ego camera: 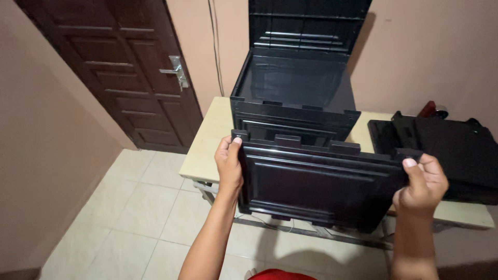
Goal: The person assembles a stack of black plastic storage crates on a table. They insert a white foam sheet into the side of a crate, then stack additional crates on top, using a yellow-handled screwdriver to press and secure the interlocking edges. The person continues stacking and securing the crates until a tall vertical stack is formed.
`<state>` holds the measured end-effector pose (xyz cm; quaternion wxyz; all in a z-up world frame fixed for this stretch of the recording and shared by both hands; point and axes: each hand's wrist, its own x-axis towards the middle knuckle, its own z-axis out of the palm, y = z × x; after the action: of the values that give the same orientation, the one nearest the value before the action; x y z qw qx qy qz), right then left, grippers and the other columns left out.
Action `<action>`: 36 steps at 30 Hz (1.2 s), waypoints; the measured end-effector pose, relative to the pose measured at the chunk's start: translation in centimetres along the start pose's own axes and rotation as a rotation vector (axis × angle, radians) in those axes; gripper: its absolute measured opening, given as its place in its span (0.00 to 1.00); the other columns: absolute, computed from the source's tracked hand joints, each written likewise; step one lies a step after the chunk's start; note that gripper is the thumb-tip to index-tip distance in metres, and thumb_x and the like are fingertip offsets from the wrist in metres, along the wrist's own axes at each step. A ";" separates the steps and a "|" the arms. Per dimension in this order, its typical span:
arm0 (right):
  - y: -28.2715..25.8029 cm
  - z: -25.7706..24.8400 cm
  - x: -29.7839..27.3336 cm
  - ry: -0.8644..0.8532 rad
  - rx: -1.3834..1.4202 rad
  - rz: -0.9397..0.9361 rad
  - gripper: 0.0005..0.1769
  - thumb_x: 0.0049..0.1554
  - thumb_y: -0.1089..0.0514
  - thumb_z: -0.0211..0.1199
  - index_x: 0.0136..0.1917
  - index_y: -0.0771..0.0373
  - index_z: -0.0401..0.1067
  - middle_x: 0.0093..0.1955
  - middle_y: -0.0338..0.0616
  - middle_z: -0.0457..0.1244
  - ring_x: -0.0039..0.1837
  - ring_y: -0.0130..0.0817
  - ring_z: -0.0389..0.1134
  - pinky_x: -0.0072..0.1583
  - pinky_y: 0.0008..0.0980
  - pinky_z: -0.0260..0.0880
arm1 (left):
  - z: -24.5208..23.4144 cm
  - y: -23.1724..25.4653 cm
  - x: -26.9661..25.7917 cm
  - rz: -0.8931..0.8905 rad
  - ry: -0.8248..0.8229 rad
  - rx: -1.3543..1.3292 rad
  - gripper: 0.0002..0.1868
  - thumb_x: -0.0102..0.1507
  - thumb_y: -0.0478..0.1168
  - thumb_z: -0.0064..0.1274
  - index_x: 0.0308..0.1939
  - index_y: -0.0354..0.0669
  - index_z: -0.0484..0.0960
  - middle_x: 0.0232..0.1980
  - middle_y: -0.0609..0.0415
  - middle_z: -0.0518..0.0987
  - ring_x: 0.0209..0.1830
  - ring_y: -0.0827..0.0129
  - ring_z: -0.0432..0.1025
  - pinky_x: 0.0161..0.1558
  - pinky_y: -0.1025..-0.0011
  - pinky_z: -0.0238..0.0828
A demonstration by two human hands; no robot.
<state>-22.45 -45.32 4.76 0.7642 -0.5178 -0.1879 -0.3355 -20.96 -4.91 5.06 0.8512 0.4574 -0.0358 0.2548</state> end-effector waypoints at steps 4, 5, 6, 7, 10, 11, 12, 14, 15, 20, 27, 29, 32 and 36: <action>0.3 0.5 -0.2 0.030 -0.015 0.005 0.06 0.66 0.72 0.57 0.57 0.75 0.71 0.52 0.46 0.68 0.53 0.26 0.68 0.63 0.24 0.67 | -0.2 -0.3 0.1 0.025 0.045 0.030 0.08 0.69 0.35 0.50 0.47 0.32 0.80 0.41 0.55 0.81 0.40 0.76 0.72 0.46 0.76 0.68; 0.3 0.8 -0.2 0.038 -0.004 0.023 0.08 0.66 0.72 0.57 0.58 0.75 0.70 0.52 0.47 0.68 0.53 0.27 0.68 0.64 0.25 0.67 | -0.3 -0.2 0.1 0.014 0.043 0.039 0.09 0.69 0.35 0.51 0.47 0.32 0.80 0.41 0.55 0.80 0.40 0.76 0.72 0.46 0.76 0.68; 0.2 1.1 -0.1 0.046 0.008 0.040 0.09 0.65 0.72 0.57 0.59 0.74 0.70 0.53 0.47 0.68 0.54 0.27 0.68 0.65 0.26 0.67 | -0.3 0.0 0.1 0.005 0.041 0.047 0.09 0.69 0.36 0.51 0.47 0.32 0.80 0.41 0.55 0.80 0.39 0.76 0.72 0.45 0.76 0.68; 0.2 1.4 0.0 0.046 0.022 0.070 0.09 0.65 0.72 0.57 0.59 0.74 0.70 0.53 0.48 0.68 0.54 0.28 0.69 0.65 0.28 0.68 | -0.3 0.2 0.2 -0.004 0.039 0.056 0.09 0.69 0.36 0.51 0.48 0.33 0.80 0.40 0.55 0.80 0.39 0.76 0.71 0.45 0.76 0.68; -0.1 1.8 0.7 0.059 0.052 0.154 0.10 0.64 0.71 0.58 0.59 0.73 0.71 0.55 0.48 0.68 0.56 0.30 0.69 0.64 0.29 0.69 | -0.1 1.2 0.4 -0.078 0.027 0.082 0.10 0.69 0.37 0.51 0.48 0.34 0.80 0.41 0.55 0.81 0.39 0.77 0.73 0.45 0.77 0.70; -0.2 1.9 1.0 0.072 0.052 0.178 0.10 0.65 0.71 0.58 0.60 0.73 0.71 0.55 0.48 0.68 0.56 0.30 0.69 0.64 0.29 0.69 | 0.0 1.7 0.4 -0.092 0.002 0.085 0.10 0.69 0.38 0.51 0.49 0.34 0.80 0.41 0.55 0.81 0.40 0.76 0.73 0.46 0.76 0.70; -0.3 2.0 1.4 0.084 0.054 0.201 0.10 0.65 0.70 0.58 0.60 0.73 0.72 0.56 0.48 0.68 0.56 0.30 0.69 0.64 0.29 0.68 | 0.0 2.2 0.6 -0.103 -0.022 0.088 0.11 0.69 0.38 0.51 0.50 0.34 0.79 0.42 0.54 0.81 0.40 0.75 0.73 0.47 0.75 0.70; -0.8 1.8 2.2 0.054 0.083 0.207 0.10 0.65 0.70 0.58 0.60 0.74 0.72 0.56 0.48 0.68 0.56 0.31 0.69 0.64 0.29 0.68 | 0.0 3.2 0.7 -0.098 -0.096 0.108 0.13 0.69 0.39 0.51 0.53 0.35 0.78 0.45 0.55 0.81 0.44 0.75 0.73 0.50 0.75 0.70; -1.1 1.7 2.7 0.038 0.098 0.210 0.09 0.66 0.70 0.57 0.59 0.74 0.72 0.55 0.48 0.69 0.56 0.31 0.69 0.64 0.30 0.68 | -0.2 3.7 0.7 -0.081 -0.145 0.126 0.15 0.69 0.40 0.50 0.55 0.36 0.78 0.48 0.55 0.82 0.47 0.76 0.73 0.53 0.76 0.69; -2.2 1.9 6.6 0.064 0.117 0.122 0.07 0.64 0.69 0.59 0.56 0.71 0.72 0.54 0.47 0.69 0.56 0.33 0.70 0.67 0.32 0.71 | -0.6 3.8 0.9 -0.086 -0.283 0.239 0.17 0.70 0.42 0.51 0.58 0.34 0.77 0.52 0.55 0.80 0.52 0.75 0.72 0.57 0.75 0.67; -2.5 5.6 13.9 -0.042 0.091 -0.030 0.12 0.68 0.67 0.65 0.64 0.71 0.71 0.59 0.43 0.68 0.62 0.30 0.68 0.71 0.30 0.67 | -0.2 2.9 4.8 0.068 -0.181 0.338 0.16 0.71 0.43 0.53 0.55 0.33 0.78 0.42 0.57 0.79 0.41 0.78 0.70 0.45 0.78 0.68; -2.9 6.5 15.6 -0.142 0.092 0.063 0.17 0.66 0.62 0.63 0.67 0.69 0.69 0.60 0.41 0.68 0.62 0.29 0.69 0.69 0.30 0.70 | 0.0 3.8 7.2 0.171 -0.161 0.345 0.16 0.71 0.44 0.54 0.54 0.33 0.77 0.40 0.58 0.78 0.38 0.79 0.68 0.43 0.78 0.66; -3.0 7.1 17.2 -0.273 -0.031 0.203 0.26 0.66 0.60 0.64 0.74 0.66 0.66 0.57 0.39 0.65 0.58 0.28 0.67 0.65 0.32 0.70 | 0.4 5.5 10.5 0.328 -0.194 0.313 0.16 0.71 0.45 0.54 0.54 0.34 0.76 0.41 0.60 0.78 0.39 0.81 0.68 0.45 0.80 0.66; -0.1 7.5 16.9 -0.369 -0.246 0.270 0.29 0.62 0.60 0.62 0.75 0.67 0.62 0.61 0.37 0.66 0.61 0.23 0.67 0.64 0.29 0.68 | 1.2 6.9 14.3 0.407 -0.229 0.247 0.16 0.73 0.46 0.53 0.53 0.35 0.76 0.43 0.60 0.79 0.42 0.82 0.69 0.48 0.81 0.67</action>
<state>-10.12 -43.85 18.52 0.6862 -0.6797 -0.2110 -0.1505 -11.55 3.02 15.20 0.7105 0.5672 -0.1917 0.3698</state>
